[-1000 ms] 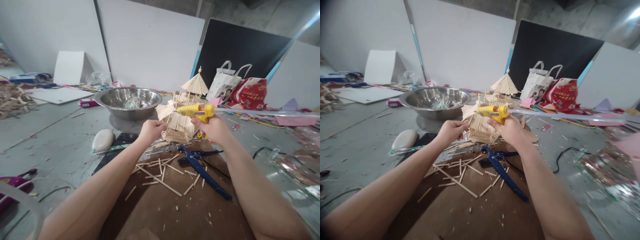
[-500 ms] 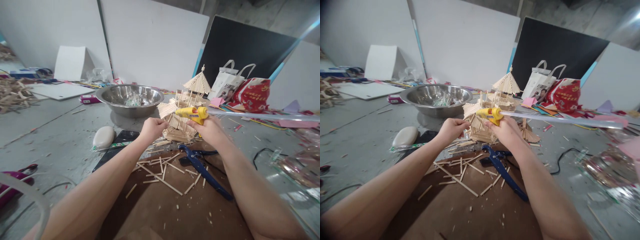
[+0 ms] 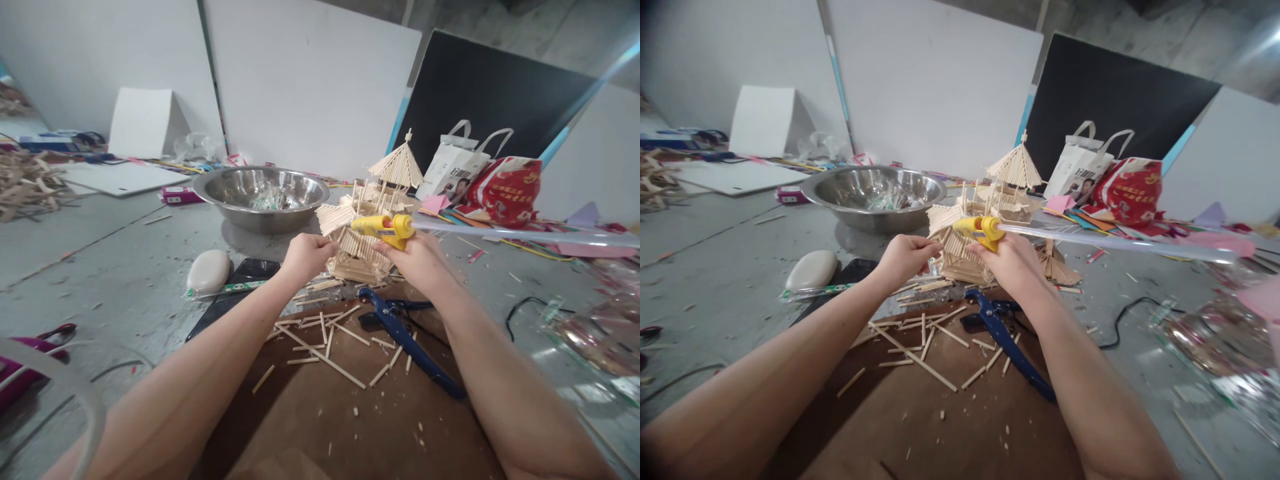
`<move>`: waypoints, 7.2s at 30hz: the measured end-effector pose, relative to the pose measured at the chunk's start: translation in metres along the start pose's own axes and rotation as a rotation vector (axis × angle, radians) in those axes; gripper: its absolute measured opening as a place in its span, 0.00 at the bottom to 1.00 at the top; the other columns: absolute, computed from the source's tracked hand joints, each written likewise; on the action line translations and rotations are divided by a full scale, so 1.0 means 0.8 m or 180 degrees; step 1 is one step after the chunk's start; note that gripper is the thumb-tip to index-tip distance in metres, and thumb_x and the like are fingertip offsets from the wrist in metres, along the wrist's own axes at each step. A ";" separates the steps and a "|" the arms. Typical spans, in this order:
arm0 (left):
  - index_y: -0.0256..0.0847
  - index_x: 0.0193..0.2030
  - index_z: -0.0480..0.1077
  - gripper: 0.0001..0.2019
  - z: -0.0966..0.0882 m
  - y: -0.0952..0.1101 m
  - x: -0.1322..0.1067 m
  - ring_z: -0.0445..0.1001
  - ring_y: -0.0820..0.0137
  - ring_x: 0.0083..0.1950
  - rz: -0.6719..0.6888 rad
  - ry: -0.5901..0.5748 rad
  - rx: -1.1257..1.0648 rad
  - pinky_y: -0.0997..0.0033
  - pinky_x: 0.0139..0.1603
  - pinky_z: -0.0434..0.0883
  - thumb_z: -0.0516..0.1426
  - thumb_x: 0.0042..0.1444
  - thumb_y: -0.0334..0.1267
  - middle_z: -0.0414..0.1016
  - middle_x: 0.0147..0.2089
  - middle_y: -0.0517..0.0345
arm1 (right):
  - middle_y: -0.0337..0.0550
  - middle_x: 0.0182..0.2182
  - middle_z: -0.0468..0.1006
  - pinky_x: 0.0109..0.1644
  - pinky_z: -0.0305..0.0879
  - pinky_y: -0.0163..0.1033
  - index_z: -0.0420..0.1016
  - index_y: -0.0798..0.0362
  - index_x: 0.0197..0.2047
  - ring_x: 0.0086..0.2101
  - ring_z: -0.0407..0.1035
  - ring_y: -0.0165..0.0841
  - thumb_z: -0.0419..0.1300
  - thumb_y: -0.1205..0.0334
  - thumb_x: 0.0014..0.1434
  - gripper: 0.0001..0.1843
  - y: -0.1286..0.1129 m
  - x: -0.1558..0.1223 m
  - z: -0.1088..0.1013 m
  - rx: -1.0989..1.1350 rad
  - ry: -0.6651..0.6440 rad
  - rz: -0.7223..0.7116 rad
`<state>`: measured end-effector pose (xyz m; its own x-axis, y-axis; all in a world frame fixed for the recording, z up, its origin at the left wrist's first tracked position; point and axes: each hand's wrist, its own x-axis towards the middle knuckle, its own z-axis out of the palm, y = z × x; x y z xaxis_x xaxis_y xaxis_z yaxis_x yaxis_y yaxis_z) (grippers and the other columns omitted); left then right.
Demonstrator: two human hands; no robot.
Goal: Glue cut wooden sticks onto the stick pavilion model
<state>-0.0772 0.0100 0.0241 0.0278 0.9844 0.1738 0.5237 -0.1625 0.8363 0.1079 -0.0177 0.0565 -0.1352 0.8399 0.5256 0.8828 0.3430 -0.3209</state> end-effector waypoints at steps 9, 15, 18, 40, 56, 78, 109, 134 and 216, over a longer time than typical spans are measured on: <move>0.36 0.17 0.69 0.15 -0.001 0.003 -0.006 0.59 0.77 0.18 0.0471 0.0389 0.0487 0.77 0.21 0.54 0.50 0.46 0.43 0.61 0.11 0.62 | 0.48 0.31 0.76 0.35 0.61 0.40 0.73 0.54 0.36 0.34 0.69 0.40 0.53 0.45 0.47 0.22 0.000 -0.002 -0.002 -0.0041 -0.0028 0.0042; 0.36 0.15 0.66 0.17 0.001 -0.001 -0.009 0.57 0.77 0.19 0.0759 0.0553 0.0694 0.76 0.23 0.53 0.48 0.47 0.42 0.60 0.11 0.61 | 0.47 0.31 0.76 0.36 0.62 0.43 0.73 0.52 0.38 0.35 0.69 0.41 0.53 0.45 0.47 0.22 -0.001 -0.003 -0.006 -0.0077 -0.0171 -0.0018; 0.36 0.14 0.65 0.17 0.002 -0.001 -0.008 0.57 0.77 0.19 0.0759 0.0552 0.0733 0.76 0.23 0.52 0.48 0.47 0.42 0.60 0.11 0.61 | 0.47 0.35 0.75 0.39 0.62 0.44 0.72 0.52 0.40 0.37 0.68 0.41 0.53 0.46 0.47 0.22 -0.001 -0.004 -0.007 -0.0026 -0.0252 -0.0058; 0.35 0.18 0.69 0.17 0.002 0.002 -0.008 0.59 0.76 0.19 0.0511 0.0371 0.0590 0.75 0.23 0.54 0.48 0.46 0.44 0.62 0.12 0.60 | 0.47 0.34 0.75 0.38 0.63 0.45 0.72 0.51 0.39 0.37 0.68 0.41 0.52 0.45 0.48 0.22 -0.003 -0.005 -0.012 -0.0060 -0.0474 0.0019; 0.36 0.22 0.72 0.15 0.010 -0.003 -0.001 0.61 0.76 0.17 0.0234 0.0301 0.0129 0.77 0.20 0.57 0.50 0.44 0.45 0.63 0.11 0.62 | 0.49 0.34 0.76 0.37 0.62 0.43 0.72 0.53 0.39 0.37 0.68 0.42 0.51 0.45 0.49 0.23 0.002 -0.003 -0.008 -0.0156 -0.0006 0.0011; 0.35 0.23 0.72 0.15 0.010 -0.005 0.004 0.60 0.77 0.13 -0.0104 0.0033 -0.0129 0.77 0.17 0.59 0.51 0.44 0.45 0.64 0.10 0.60 | 0.47 0.30 0.75 0.34 0.61 0.42 0.74 0.52 0.34 0.34 0.69 0.40 0.52 0.47 0.49 0.20 -0.003 -0.001 -0.008 -0.0078 -0.0017 -0.0095; 0.37 0.18 0.68 0.11 -0.018 0.015 -0.005 0.58 0.79 0.13 0.0005 -0.0429 0.0673 0.77 0.16 0.55 0.50 0.42 0.40 0.66 0.16 0.59 | 0.43 0.22 0.72 0.28 0.62 0.39 0.72 0.52 0.33 0.26 0.68 0.35 0.52 0.43 0.47 0.22 0.016 -0.003 -0.043 0.0466 0.0461 0.0338; 0.46 0.29 0.73 0.10 0.001 0.050 -0.067 0.67 0.73 0.26 0.1482 -0.2238 0.2015 0.75 0.26 0.59 0.51 0.44 0.33 0.73 0.27 0.59 | 0.41 0.20 0.69 0.27 0.61 0.38 0.71 0.53 0.32 0.26 0.67 0.33 0.53 0.44 0.46 0.20 0.022 -0.006 -0.066 0.0735 0.0613 0.0246; 0.34 0.18 0.66 0.12 0.010 0.005 0.004 0.60 0.80 0.10 -0.0310 0.0089 -0.0985 0.79 0.10 0.56 0.56 0.43 0.40 0.67 0.15 0.58 | 0.46 0.33 0.75 0.37 0.62 0.44 0.72 0.51 0.39 0.36 0.68 0.40 0.54 0.46 0.46 0.21 0.011 -0.001 -0.018 0.0310 0.0157 0.0060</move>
<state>-0.0683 0.0132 0.0239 -0.0352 0.9948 0.0959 0.2388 -0.0848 0.9674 0.1224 -0.0214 0.0649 -0.0946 0.8258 0.5560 0.8368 0.3685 -0.4049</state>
